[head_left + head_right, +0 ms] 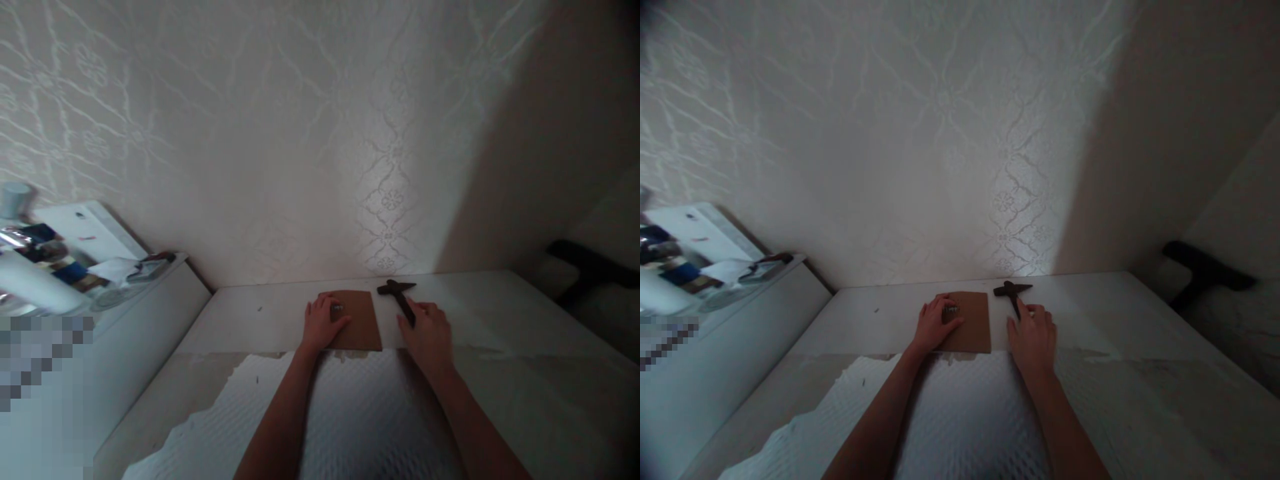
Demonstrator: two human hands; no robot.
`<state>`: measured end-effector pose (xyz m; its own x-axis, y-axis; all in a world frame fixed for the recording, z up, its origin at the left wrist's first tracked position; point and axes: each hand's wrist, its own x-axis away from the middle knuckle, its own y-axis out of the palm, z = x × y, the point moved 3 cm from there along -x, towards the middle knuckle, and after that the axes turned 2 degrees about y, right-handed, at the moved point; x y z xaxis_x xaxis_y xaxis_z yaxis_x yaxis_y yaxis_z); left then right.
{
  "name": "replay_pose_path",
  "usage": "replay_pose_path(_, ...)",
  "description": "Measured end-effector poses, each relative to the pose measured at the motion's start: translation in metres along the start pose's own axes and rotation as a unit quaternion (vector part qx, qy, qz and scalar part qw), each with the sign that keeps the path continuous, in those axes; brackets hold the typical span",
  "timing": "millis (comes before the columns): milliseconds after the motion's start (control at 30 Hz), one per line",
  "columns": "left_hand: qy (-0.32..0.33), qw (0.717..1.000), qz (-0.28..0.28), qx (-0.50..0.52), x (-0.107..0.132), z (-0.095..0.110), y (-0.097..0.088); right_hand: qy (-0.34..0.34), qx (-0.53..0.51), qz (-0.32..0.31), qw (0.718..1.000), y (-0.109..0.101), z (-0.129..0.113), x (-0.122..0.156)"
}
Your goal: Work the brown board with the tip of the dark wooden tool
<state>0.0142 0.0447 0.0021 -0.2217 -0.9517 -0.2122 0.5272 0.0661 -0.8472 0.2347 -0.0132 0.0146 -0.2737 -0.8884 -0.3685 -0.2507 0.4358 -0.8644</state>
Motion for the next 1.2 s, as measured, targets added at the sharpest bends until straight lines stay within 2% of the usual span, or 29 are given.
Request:
replay_pose_path(100,0.004,1.0,0.008,0.003,0.001,0.001,0.0,-0.125,-0.048,-0.036,0.99,0.015,-0.028,0.012)
replay_pose_path(167,0.003,1.0,0.019,0.002,0.001,0.001,0.0,-0.163,-0.04,-0.081,0.982,0.027,-0.039,0.019)
replay_pose_path(300,0.006,0.999,0.052,0.009,0.0,-0.001,0.001,-0.157,-0.035,-0.127,0.979,0.038,-0.043,0.022)
replay_pose_path(500,-0.012,0.982,0.187,0.036,-0.003,-0.01,-0.007,-0.135,-0.05,-0.134,0.981,0.035,-0.042,0.017)
replay_pose_path(567,-0.047,0.976,0.211,0.006,-0.003,-0.015,-0.014,-0.131,-0.048,-0.134,0.981,0.035,-0.043,0.017)
replay_pose_path(667,-0.134,0.964,0.226,-0.046,0.001,-0.026,-0.029,-0.129,-0.047,-0.135,0.981,0.036,-0.045,0.017)
replay_pose_path(833,-0.274,0.918,0.25,-0.142,0.009,-0.061,-0.074,-0.121,-0.048,-0.129,0.983,0.039,-0.046,0.016)
replay_pose_path(900,-0.319,0.899,0.247,-0.174,0.012,-0.079,-0.094,-0.12,-0.047,-0.128,0.983,0.039,-0.046,0.016)
replay_pose_path(1000,-0.362,0.892,0.187,-0.197,0.015,-0.104,-0.112,-0.12,-0.047,-0.126,0.984,0.037,-0.048,0.016)
replay_pose_path(1133,-0.39,0.894,0.11,-0.191,0.02,-0.12,-0.113,-0.121,-0.049,-0.124,0.984,0.034,-0.049,0.016)
replay_pose_path(1200,-0.399,0.892,0.094,-0.194,0.021,-0.121,-0.109,-0.121,-0.051,-0.123,0.984,0.034,-0.049,0.016)
